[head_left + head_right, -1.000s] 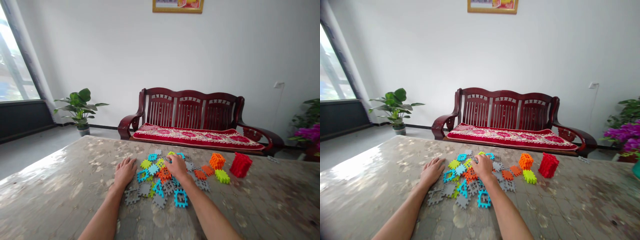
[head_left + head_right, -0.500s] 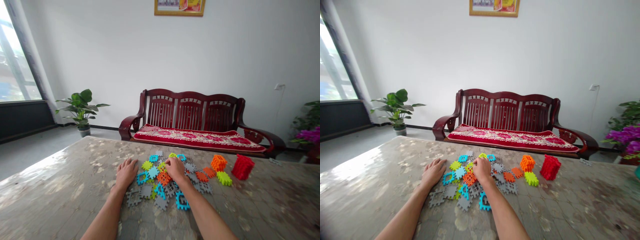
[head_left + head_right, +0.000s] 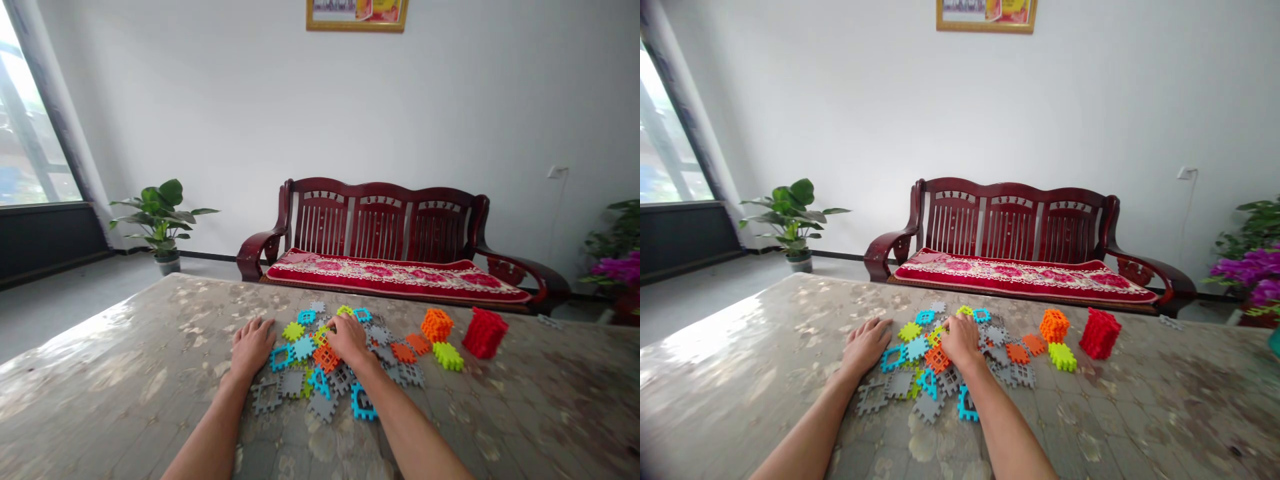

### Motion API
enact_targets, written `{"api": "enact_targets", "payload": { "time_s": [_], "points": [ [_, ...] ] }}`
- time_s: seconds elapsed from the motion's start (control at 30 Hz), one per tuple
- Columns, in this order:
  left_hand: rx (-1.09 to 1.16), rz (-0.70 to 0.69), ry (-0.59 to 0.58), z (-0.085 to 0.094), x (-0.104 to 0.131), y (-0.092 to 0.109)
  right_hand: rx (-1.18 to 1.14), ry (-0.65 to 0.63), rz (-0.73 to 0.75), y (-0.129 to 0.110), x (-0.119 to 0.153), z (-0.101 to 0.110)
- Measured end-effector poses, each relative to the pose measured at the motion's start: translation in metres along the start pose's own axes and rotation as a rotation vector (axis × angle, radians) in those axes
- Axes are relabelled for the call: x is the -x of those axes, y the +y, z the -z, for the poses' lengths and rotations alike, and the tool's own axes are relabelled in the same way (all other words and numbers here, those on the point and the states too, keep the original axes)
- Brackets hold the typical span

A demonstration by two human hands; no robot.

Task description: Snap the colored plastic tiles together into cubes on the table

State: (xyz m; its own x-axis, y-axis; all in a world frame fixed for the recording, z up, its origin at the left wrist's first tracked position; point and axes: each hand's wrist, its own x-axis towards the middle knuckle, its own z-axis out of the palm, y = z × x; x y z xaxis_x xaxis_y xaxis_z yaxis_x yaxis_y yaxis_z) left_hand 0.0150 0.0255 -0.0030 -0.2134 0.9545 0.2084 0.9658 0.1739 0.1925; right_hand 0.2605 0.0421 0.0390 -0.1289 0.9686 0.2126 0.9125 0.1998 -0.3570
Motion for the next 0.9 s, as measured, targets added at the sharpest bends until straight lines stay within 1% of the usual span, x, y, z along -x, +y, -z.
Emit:
{"api": "enact_targets", "payload": {
  "time_s": [0.13, 0.23, 0.33, 0.43, 0.53, 0.6, 0.7, 0.8, 0.9],
  "points": [
    [0.002, 0.005, -0.009, 0.000, 0.000, 0.000, -0.014, 0.049, -0.012, 0.001, 0.000, -0.002],
    [0.007, 0.006, -0.006, -0.001, 0.000, 0.000, -0.057, 0.097, -0.057, 0.003, 0.000, -0.004],
    [0.020, -0.002, -0.001, -0.001, 0.000, -0.001, -0.191, 0.171, -0.123, 0.005, -0.002, -0.004],
    [0.019, -0.004, 0.005, -0.001, 0.000, -0.002, -0.363, 0.242, -0.115, 0.015, -0.002, 0.001],
    [0.007, -0.007, 0.007, -0.002, -0.001, -0.003, -0.419, 0.329, -0.043, 0.040, 0.003, 0.013],
    [0.006, -0.016, 0.013, -0.002, -0.001, -0.003, -0.381, 0.406, -0.016, 0.064, 0.011, 0.024],
    [0.000, -0.017, 0.017, -0.001, -0.001, -0.002, -0.325, 0.488, 0.044, 0.105, 0.027, 0.038],
    [-0.013, -0.016, 0.012, 0.000, -0.001, -0.002, -0.282, 0.517, 0.075, 0.138, 0.044, 0.044],
    [-0.016, -0.018, 0.008, 0.000, -0.001, -0.002, -0.253, 0.494, 0.009, 0.157, 0.057, 0.040]
  ]
}}
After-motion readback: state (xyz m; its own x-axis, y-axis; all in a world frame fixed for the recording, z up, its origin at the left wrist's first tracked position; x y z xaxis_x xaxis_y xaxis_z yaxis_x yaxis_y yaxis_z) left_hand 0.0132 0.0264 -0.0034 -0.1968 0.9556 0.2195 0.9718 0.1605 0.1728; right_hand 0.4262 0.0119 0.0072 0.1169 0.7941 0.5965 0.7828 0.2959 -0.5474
